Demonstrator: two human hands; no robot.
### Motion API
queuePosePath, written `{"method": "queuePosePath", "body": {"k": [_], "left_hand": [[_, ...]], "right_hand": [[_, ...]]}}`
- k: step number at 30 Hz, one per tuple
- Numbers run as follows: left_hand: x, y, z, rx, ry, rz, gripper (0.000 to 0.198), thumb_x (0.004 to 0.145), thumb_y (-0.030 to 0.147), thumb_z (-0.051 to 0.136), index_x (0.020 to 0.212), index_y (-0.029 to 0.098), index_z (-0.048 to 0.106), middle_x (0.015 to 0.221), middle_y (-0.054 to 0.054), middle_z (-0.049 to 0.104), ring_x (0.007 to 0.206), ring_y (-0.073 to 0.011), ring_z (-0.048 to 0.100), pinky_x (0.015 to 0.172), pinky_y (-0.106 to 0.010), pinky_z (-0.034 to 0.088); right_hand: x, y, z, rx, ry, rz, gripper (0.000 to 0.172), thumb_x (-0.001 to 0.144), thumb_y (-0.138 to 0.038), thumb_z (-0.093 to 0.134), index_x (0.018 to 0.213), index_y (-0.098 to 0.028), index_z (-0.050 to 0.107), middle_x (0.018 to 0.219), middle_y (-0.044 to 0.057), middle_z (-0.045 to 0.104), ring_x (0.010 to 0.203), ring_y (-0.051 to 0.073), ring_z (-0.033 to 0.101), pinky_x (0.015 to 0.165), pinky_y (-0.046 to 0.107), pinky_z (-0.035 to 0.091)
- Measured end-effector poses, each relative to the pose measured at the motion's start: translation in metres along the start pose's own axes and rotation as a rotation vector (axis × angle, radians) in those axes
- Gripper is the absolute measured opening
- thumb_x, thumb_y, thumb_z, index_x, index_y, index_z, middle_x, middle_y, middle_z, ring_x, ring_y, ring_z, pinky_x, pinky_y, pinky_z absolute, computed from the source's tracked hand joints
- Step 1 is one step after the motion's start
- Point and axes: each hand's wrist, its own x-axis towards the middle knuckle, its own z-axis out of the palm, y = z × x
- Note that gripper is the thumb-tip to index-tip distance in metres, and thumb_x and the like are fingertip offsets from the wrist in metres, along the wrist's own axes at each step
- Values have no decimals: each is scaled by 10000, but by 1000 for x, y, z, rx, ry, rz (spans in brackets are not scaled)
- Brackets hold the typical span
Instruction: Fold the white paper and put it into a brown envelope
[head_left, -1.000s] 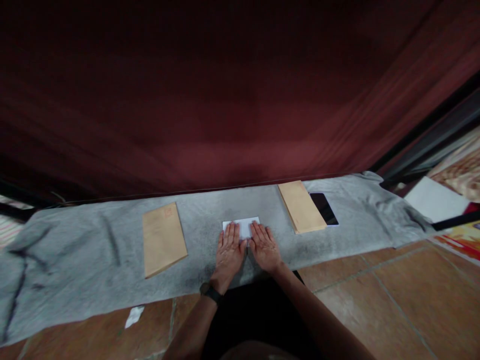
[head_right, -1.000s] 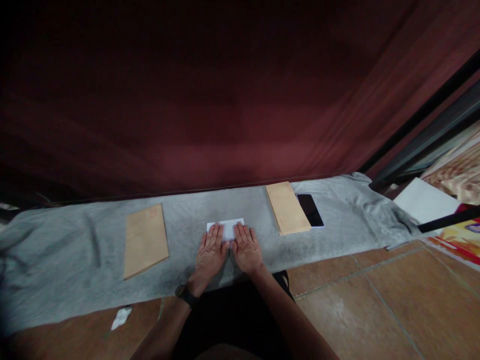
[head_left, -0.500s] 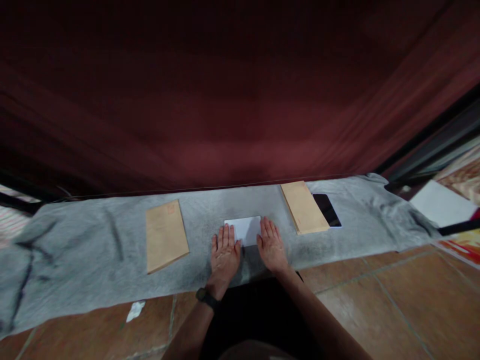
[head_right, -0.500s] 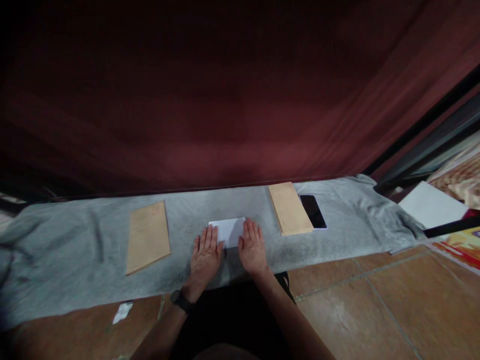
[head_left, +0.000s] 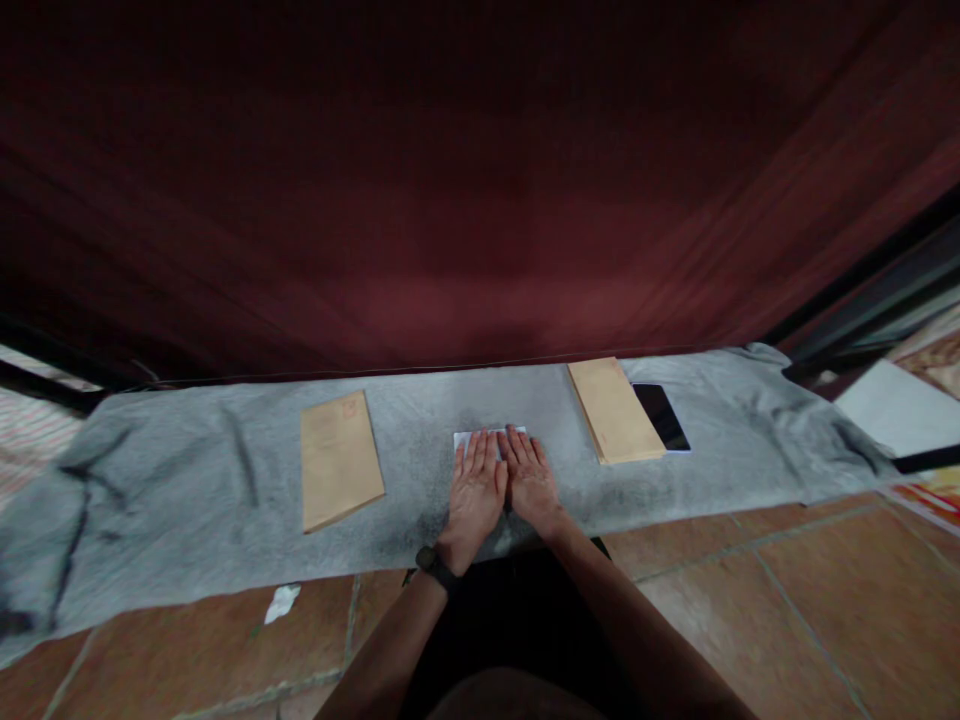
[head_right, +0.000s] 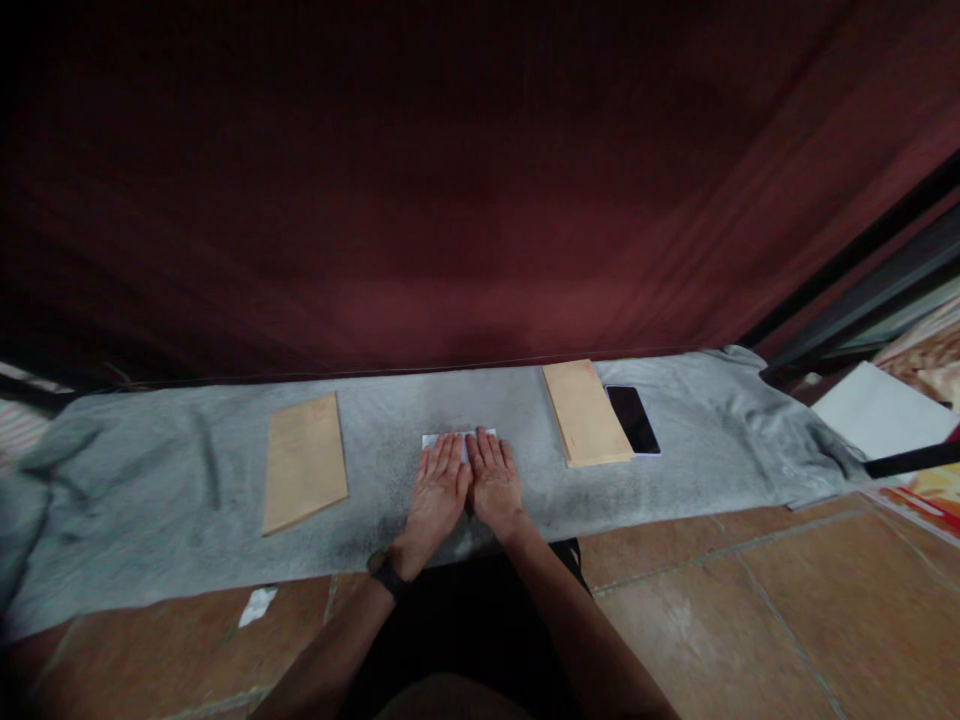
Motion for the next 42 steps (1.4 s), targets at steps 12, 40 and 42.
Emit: {"method": "queuePosePath", "body": {"k": [12, 40, 42], "left_hand": [[11, -16, 10, -40, -95, 61, 625, 1018, 446, 304, 1552, 121, 290, 1614, -113, 316, 1520, -228, 204, 1242, -453, 166], [-17, -42, -5, -169, 33, -145, 591, 987, 366, 367, 1497, 69, 391, 1568, -176, 381, 1481, -276, 310, 1216, -498, 239], [-18, -41, -8, -358, 60, -221, 574, 960, 336, 429, 1481, 95, 418, 1562, -159, 403, 1459, -274, 353, 1205, -488, 278]], "right_hand": [[0, -1, 0, -3, -24, 26, 562, 994, -217, 378, 1550, -149, 329, 1592, 126, 348, 1470, 291, 299, 1190, 511, 216], [-42, -8, -8, 56, 73, -47, 532, 1019, -315, 405, 1516, -125, 390, 1574, 129, 382, 1455, 242, 348, 1193, 441, 286], [-44, -16, -8, 59, 52, -53, 540, 1012, -335, 432, 1510, -126, 404, 1556, 128, 411, 1446, 235, 368, 1197, 432, 282]]}}
